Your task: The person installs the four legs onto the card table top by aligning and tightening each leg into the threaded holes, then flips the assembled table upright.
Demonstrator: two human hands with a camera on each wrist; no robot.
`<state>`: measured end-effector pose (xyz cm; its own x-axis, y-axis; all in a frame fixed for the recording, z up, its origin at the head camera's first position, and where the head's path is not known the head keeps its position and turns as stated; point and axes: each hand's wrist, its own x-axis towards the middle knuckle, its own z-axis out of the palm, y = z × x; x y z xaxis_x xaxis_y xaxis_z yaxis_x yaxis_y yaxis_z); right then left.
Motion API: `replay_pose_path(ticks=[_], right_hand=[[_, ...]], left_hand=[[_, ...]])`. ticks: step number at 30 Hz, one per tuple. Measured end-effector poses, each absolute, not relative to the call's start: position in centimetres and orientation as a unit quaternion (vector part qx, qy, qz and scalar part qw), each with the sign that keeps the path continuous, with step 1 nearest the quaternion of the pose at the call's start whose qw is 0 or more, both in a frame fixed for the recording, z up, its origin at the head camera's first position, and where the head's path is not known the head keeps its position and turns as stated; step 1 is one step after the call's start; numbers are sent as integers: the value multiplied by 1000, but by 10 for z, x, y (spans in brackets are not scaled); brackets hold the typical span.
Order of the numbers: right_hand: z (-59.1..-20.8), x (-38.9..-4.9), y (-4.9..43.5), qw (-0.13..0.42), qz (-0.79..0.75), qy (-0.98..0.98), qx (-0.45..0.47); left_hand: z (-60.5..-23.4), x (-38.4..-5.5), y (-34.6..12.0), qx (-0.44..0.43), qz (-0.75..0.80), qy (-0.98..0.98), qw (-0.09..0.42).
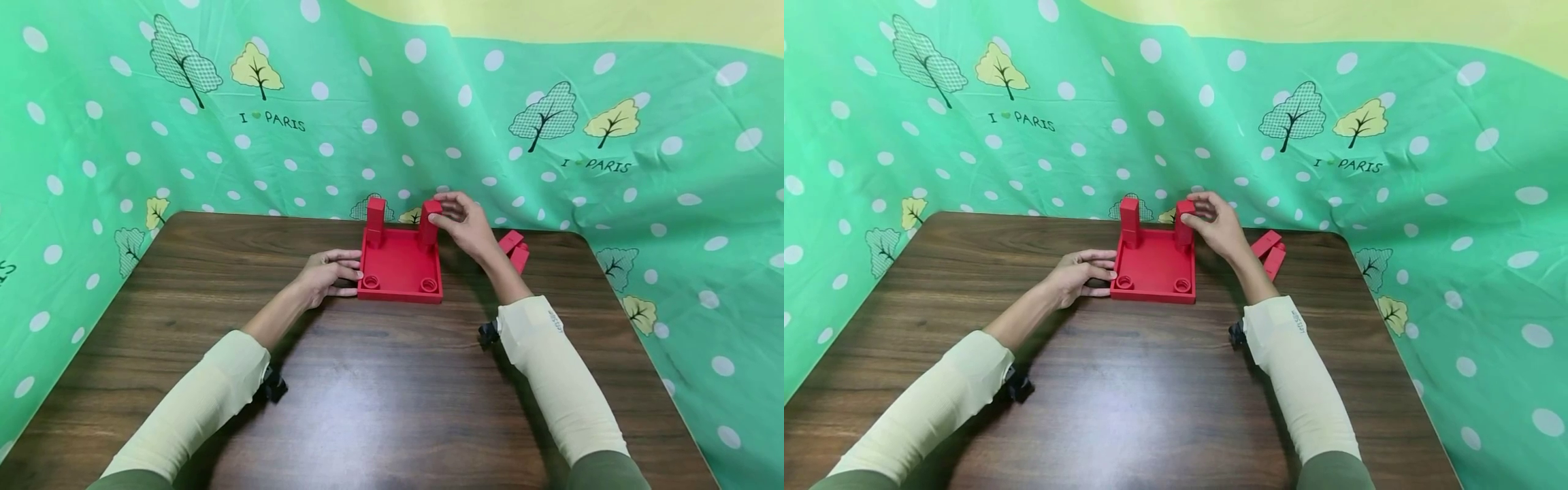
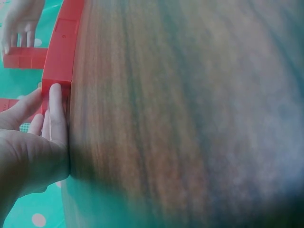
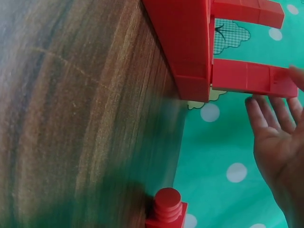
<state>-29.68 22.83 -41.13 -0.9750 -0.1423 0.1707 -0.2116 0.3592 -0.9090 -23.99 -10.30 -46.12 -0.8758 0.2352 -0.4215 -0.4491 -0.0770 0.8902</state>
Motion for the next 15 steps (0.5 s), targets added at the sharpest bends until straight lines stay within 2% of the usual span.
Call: replay_pose_path(ticks=[11, 15], right_hand=[[-413, -294, 232, 55, 476, -867, 137], [-414, -294, 232, 54, 504, -850, 143]], left_hand=[[-460, -240, -103, -87, 730, 636, 235], [-460, -240, -103, -87, 731, 635, 235]])
